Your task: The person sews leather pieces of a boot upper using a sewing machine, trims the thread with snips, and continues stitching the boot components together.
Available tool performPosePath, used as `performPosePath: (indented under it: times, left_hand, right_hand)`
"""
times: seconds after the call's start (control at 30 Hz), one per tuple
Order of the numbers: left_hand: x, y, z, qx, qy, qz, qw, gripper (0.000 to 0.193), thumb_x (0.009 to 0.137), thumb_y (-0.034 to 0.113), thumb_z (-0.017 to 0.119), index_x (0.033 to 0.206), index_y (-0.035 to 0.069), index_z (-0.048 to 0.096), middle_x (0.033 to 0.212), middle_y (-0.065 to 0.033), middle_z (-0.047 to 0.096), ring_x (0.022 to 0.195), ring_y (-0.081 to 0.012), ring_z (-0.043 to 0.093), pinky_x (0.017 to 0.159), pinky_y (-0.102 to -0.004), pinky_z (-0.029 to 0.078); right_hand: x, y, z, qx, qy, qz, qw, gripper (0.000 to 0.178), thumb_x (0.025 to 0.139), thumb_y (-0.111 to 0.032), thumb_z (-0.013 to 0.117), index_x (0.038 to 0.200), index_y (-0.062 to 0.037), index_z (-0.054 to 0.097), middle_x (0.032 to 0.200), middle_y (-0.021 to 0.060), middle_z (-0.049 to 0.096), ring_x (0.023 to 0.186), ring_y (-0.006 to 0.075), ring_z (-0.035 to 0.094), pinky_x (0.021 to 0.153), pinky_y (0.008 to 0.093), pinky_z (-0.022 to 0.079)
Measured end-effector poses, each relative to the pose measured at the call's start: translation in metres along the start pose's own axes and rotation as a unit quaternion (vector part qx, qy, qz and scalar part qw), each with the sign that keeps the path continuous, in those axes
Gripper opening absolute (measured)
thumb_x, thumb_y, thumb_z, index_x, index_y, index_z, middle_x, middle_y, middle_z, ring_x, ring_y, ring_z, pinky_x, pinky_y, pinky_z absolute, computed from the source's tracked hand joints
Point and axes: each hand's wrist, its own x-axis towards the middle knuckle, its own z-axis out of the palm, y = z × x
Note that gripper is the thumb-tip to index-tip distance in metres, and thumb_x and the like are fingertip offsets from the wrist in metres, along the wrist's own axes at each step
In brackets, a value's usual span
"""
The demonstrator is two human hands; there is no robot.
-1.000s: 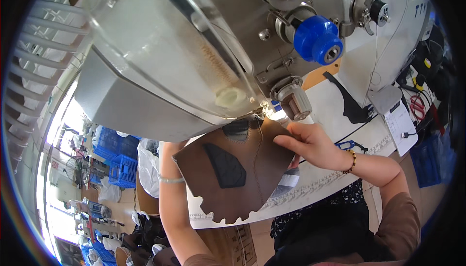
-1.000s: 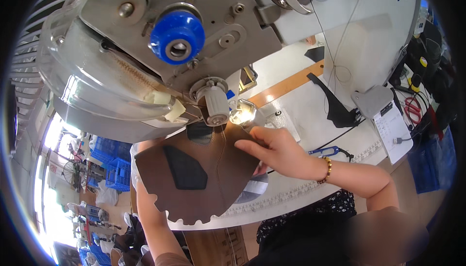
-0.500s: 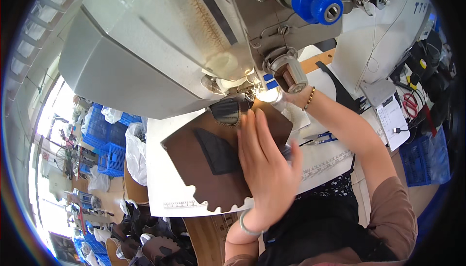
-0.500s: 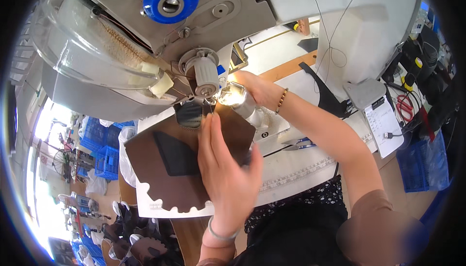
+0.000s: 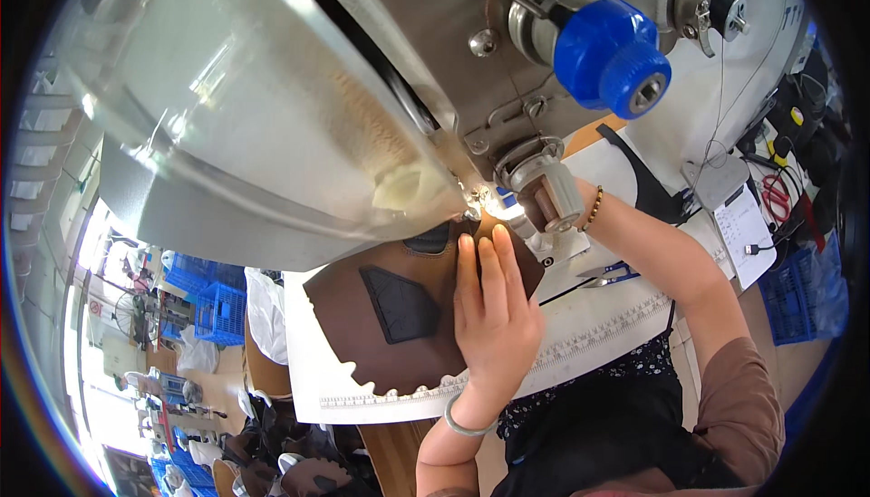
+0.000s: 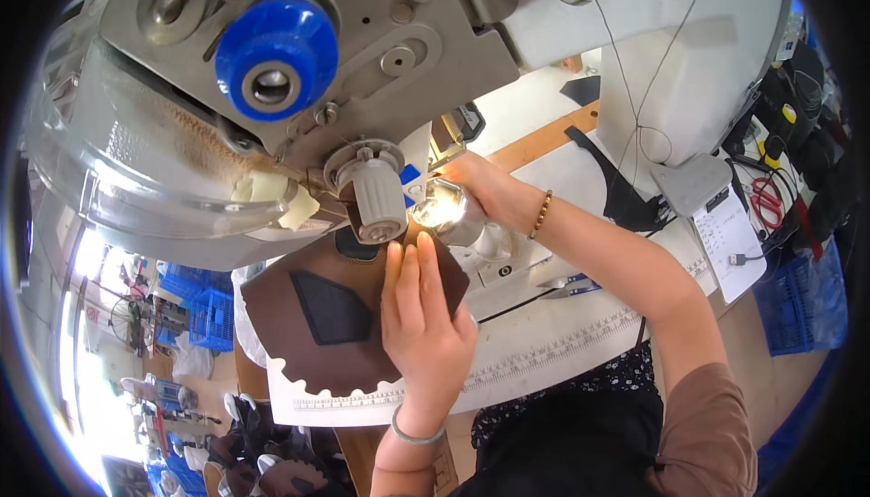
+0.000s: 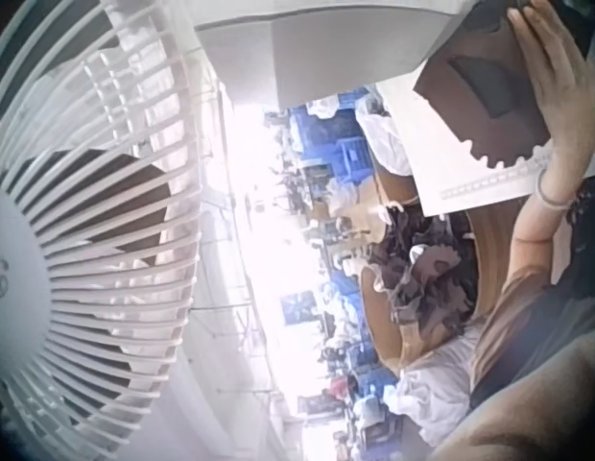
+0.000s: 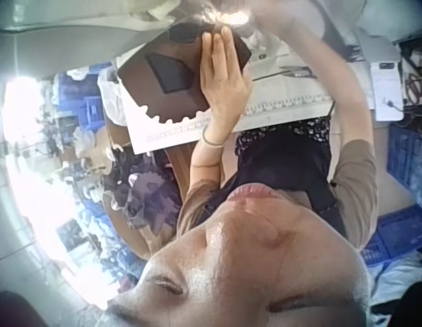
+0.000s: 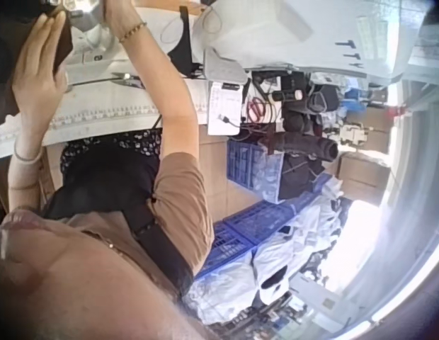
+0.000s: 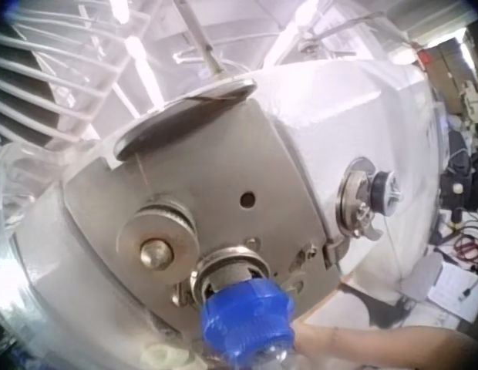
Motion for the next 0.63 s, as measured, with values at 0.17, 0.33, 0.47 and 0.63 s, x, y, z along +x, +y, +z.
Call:
performPosePath:
  times: [0.17, 0.33, 0.47, 0.63]
  left_hand:
    - [0.0, -0.029, -0.001, -0.047, 0.01, 0.047, 0.998, 0.06, 0.065, 0.001, 0.051, 0.124, -0.004, 0.049, 0.122, -0.0149, 0.046, 0.116, -0.0334, 0.047, 0.089, -0.0378, 0.046]
    - [0.004, -0.058, 0.005, -0.093, 0.028, 0.097, 0.991, 0.056, 0.064, -0.003, 0.051, 0.119, 0.005, 0.056, 0.115, -0.01, 0.052, 0.113, -0.0292, 0.052, 0.087, -0.0361, 0.049]
    - [0.011, -0.069, 0.004, -0.132, 0.049, 0.13, 0.982, 0.051, 0.064, -0.007, 0.051, 0.111, 0.007, 0.062, 0.11, -0.01, 0.055, 0.107, -0.0283, 0.056, 0.084, -0.0356, 0.051]
    - [0.016, -0.082, 0.011, -0.187, 0.056, 0.158, 0.968, 0.049, 0.063, -0.005, 0.053, 0.109, 0.009, 0.063, 0.109, -0.0109, 0.056, 0.104, -0.03, 0.058, 0.082, -0.0342, 0.051]
  right_hand:
    - [-0.011, 0.002, 0.007, 0.028, 0.043, -0.014, 0.999, 0.014, 0.084, -0.013, 0.052, 0.078, -0.0021, 0.06, 0.072, 0.0038, 0.06, 0.06, 0.0098, 0.056, 0.054, 0.0253, 0.046]
    - [-0.013, 0.004, 0.015, 0.05, 0.075, -0.024, 0.996, 0.014, 0.083, -0.011, 0.052, 0.076, -0.002, 0.06, 0.071, 0.0038, 0.06, 0.06, 0.0098, 0.057, 0.054, 0.0257, 0.047]
    - [-0.014, 0.013, 0.013, 0.11, 0.067, -0.084, 0.988, 0.015, 0.083, -0.015, 0.057, 0.077, -0.0012, 0.06, 0.073, 0.0045, 0.061, 0.061, 0.0088, 0.058, 0.055, 0.0242, 0.047]
    - [-0.014, 0.017, 0.014, 0.15, 0.088, -0.09, 0.981, 0.022, 0.084, -0.019, 0.06, 0.083, 0.0023, 0.062, 0.077, 0.005, 0.064, 0.066, 0.0095, 0.061, 0.061, 0.0218, 0.049]
